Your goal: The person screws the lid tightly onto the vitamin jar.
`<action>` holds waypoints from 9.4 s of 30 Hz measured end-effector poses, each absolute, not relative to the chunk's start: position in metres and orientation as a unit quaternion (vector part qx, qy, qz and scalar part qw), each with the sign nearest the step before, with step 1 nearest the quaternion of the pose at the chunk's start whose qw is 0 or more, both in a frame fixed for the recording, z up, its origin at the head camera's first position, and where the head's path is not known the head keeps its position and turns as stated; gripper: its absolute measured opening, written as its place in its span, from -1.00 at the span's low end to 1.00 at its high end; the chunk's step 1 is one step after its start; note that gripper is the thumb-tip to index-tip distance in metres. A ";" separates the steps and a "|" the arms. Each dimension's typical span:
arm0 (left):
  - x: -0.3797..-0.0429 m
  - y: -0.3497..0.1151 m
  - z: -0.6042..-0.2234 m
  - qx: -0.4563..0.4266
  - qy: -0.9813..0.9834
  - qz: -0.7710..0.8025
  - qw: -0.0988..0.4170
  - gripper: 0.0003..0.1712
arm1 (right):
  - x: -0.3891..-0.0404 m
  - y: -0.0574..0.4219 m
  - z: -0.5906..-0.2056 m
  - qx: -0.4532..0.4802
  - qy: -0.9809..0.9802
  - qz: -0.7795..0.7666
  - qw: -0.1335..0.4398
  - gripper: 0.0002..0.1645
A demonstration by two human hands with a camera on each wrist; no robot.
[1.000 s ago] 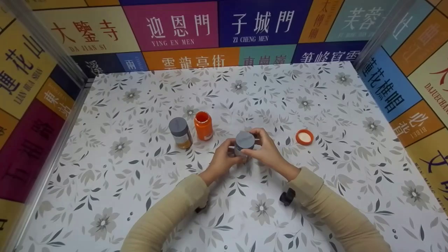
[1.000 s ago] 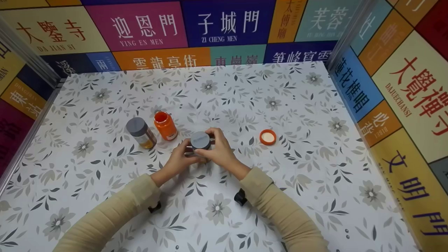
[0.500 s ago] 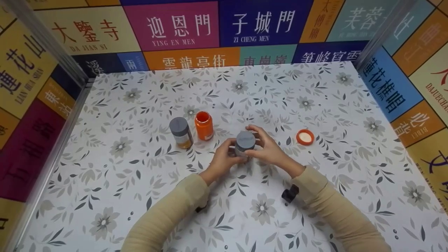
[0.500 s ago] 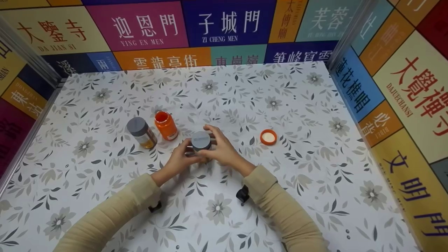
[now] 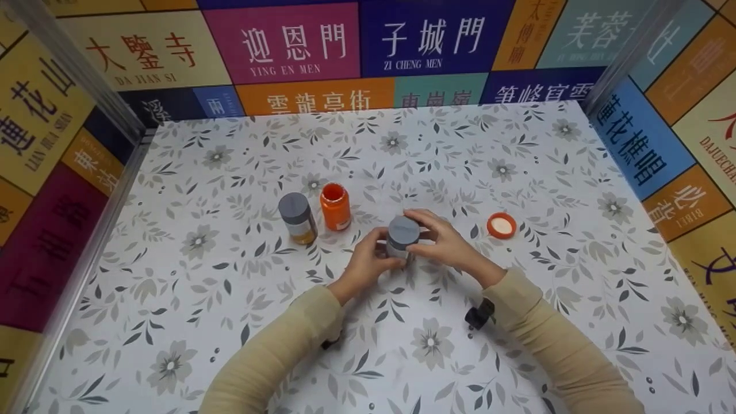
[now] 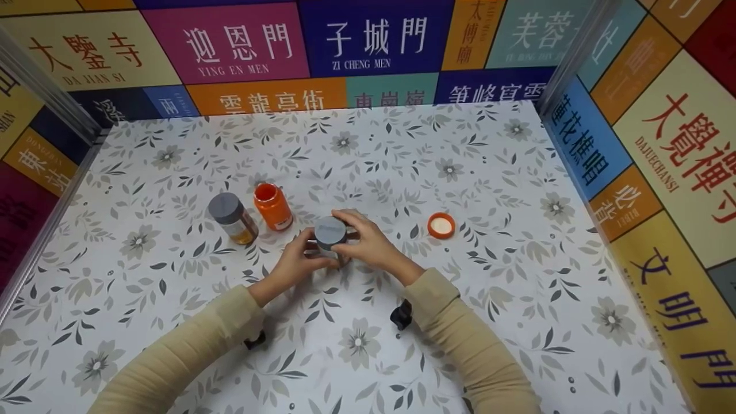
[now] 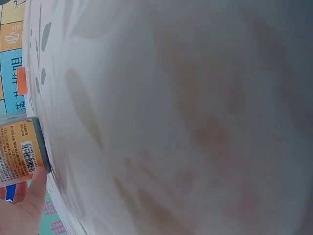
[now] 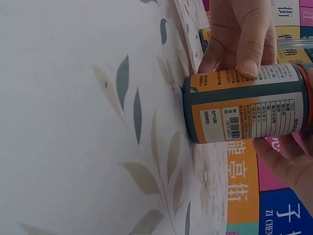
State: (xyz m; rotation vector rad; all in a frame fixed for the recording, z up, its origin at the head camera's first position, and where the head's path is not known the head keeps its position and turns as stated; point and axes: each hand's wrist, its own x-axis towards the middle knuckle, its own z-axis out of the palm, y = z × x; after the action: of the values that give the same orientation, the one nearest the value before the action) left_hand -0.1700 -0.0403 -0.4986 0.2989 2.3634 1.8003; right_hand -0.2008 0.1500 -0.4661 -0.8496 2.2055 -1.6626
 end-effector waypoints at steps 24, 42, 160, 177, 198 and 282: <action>-0.166 -0.039 -0.493 0.086 0.802 0.586 0.079 -0.39 | -0.181 0.119 -0.470 -0.105 0.786 -0.609 0.030 -0.30; -0.169 -0.039 -0.498 0.085 0.793 0.598 0.082 -0.37 | -0.196 0.147 -0.465 -0.313 0.753 -0.566 0.124 -0.16; -0.145 -0.125 -0.493 -0.128 0.810 0.571 -0.039 -0.27 | -0.180 0.152 -0.483 -0.075 0.723 -0.679 0.101 -0.24; -0.121 -0.143 -0.490 -0.091 0.824 0.557 -0.056 -0.41 | -0.230 0.075 -0.476 -0.206 0.783 -0.564 0.162 -0.24; -0.115 -0.145 -0.487 -0.106 0.824 0.555 -0.036 -0.43 | -0.258 0.012 -0.491 -0.153 0.777 -0.586 0.172 -0.15; -0.106 -0.088 -0.472 0.085 0.839 0.535 -0.046 -0.48 | -0.188 0.167 -0.463 -0.228 0.823 -0.498 0.149 -0.06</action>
State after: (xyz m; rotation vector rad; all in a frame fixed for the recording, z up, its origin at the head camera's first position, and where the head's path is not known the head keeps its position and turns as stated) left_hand -0.1060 -0.0876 -0.4723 0.2763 2.7159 1.7314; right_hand -0.1881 0.1674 -0.4628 -0.6565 2.3657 -1.4312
